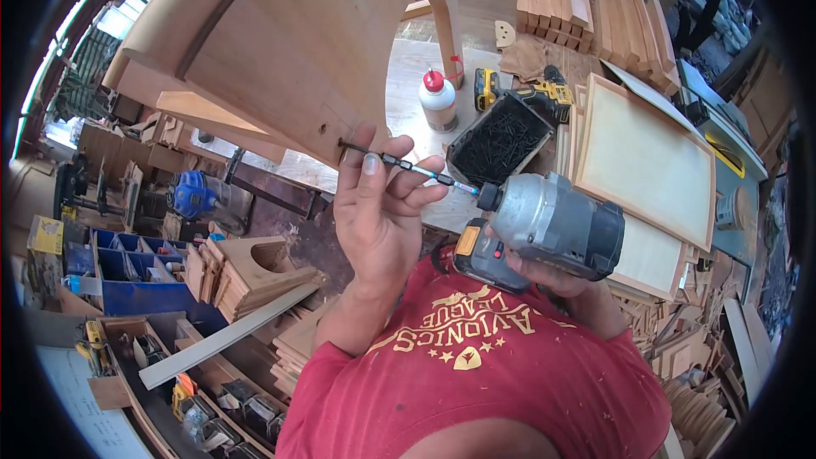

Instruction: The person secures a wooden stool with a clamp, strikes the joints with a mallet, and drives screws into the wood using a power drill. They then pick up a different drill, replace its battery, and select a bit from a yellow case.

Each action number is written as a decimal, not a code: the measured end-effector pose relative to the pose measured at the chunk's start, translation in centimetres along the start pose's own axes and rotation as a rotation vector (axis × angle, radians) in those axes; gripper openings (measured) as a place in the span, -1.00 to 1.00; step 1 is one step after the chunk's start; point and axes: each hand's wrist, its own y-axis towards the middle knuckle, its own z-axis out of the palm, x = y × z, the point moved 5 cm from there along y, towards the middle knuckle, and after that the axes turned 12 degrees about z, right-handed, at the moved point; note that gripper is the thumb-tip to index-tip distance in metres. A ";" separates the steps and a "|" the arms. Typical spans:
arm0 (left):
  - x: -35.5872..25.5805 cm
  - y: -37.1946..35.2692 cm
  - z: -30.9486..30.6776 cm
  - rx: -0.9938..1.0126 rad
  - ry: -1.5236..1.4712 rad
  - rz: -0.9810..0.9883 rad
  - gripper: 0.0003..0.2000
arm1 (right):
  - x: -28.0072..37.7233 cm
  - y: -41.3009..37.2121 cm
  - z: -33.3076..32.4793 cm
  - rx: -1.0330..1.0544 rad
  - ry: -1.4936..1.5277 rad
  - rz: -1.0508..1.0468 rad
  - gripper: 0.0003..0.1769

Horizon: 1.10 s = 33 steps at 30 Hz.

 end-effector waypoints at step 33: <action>-10.8 13.3 -9.7 -0.300 -0.061 0.232 -0.13 | 1.8 1.9 -1.4 0.128 0.441 0.170 -0.29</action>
